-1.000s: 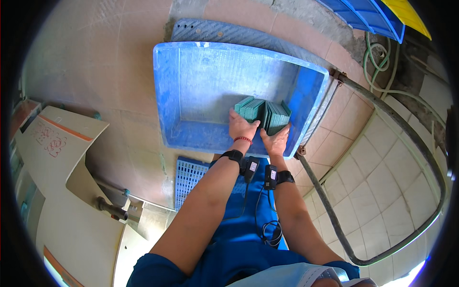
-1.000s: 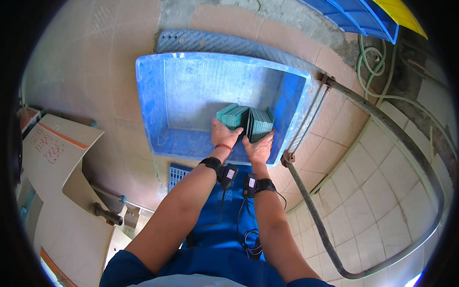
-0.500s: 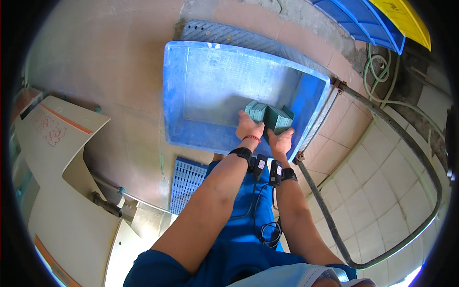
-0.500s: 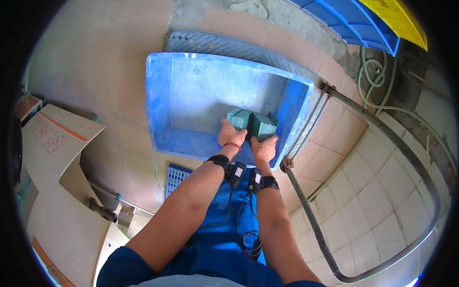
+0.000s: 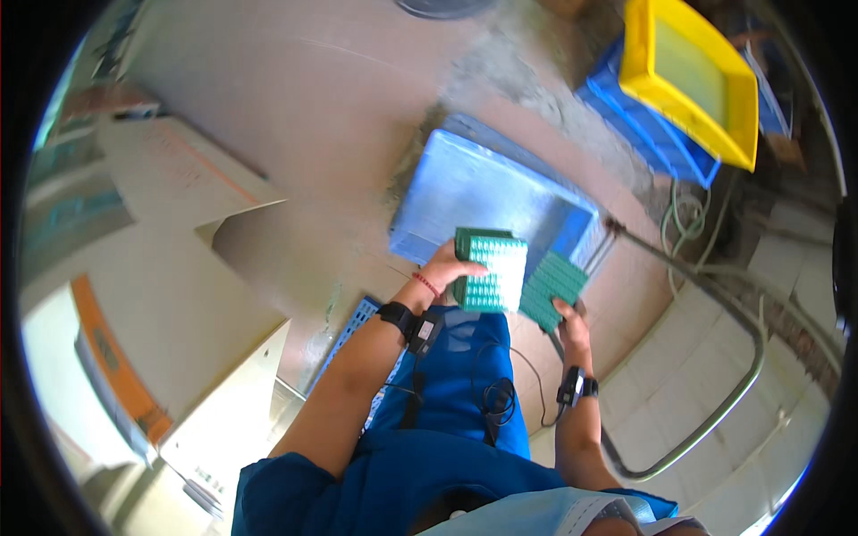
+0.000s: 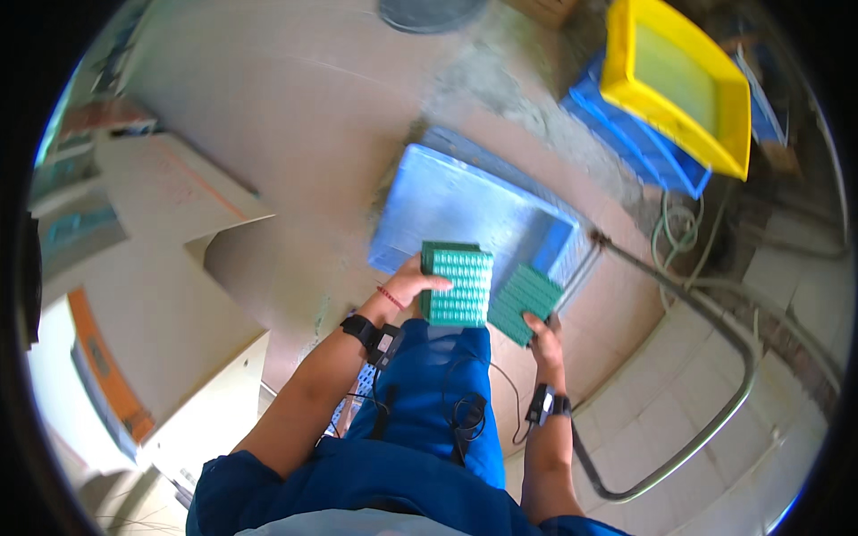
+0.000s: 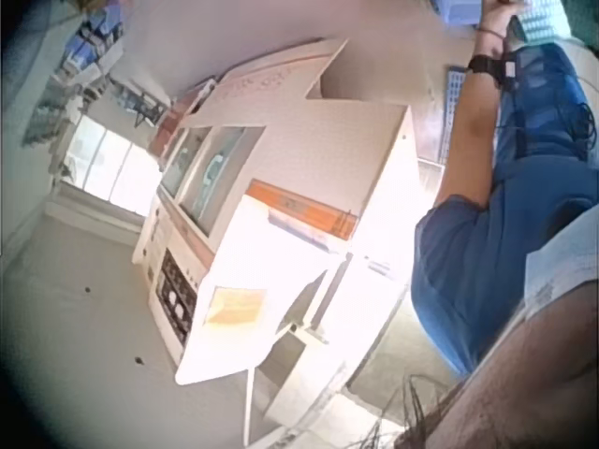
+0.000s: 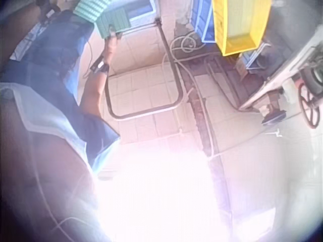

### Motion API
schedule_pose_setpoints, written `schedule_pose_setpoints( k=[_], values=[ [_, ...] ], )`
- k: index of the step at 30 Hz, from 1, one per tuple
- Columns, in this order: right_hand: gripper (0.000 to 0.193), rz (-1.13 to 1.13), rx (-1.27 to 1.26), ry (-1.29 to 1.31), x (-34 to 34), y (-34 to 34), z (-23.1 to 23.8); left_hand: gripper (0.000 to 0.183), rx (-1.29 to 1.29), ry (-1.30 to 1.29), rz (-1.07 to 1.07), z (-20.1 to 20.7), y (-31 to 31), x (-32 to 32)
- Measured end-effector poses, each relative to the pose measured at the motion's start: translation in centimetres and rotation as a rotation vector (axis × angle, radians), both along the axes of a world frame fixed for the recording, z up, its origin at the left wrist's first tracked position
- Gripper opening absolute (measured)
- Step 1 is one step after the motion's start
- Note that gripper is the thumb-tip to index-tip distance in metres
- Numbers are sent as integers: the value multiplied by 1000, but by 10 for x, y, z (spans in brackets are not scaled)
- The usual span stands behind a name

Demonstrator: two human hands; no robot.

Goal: Sort and arrange green and white mesh components and paper tags at a factory station.

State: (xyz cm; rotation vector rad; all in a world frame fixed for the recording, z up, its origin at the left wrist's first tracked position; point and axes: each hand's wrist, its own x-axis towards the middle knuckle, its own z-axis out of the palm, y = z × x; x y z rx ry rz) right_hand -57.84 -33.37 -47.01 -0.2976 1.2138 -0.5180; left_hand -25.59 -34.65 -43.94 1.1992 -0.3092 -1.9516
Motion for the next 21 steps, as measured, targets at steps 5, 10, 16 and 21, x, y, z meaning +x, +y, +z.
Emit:
schedule_pose_setpoints(
  k=[5, 10, 16, 21],
  values=[
    [63, -12, -77, -235, 11, 11, 99, 69, -139, 200, 74, 128, 50, 29],
    [79, 193, -80, -469, 42, -10, 144, 68, -222, 356, 388, 210, 146, 50],
    [78, 608, -72, -666, 160, -31, 183, 65, -458, 474, 756, 249, 260, 54],
    [77, 824, -43, -729, 237, 12, 213, 63, -622, 484, 1100, 295, 366, 45]
  ],
)
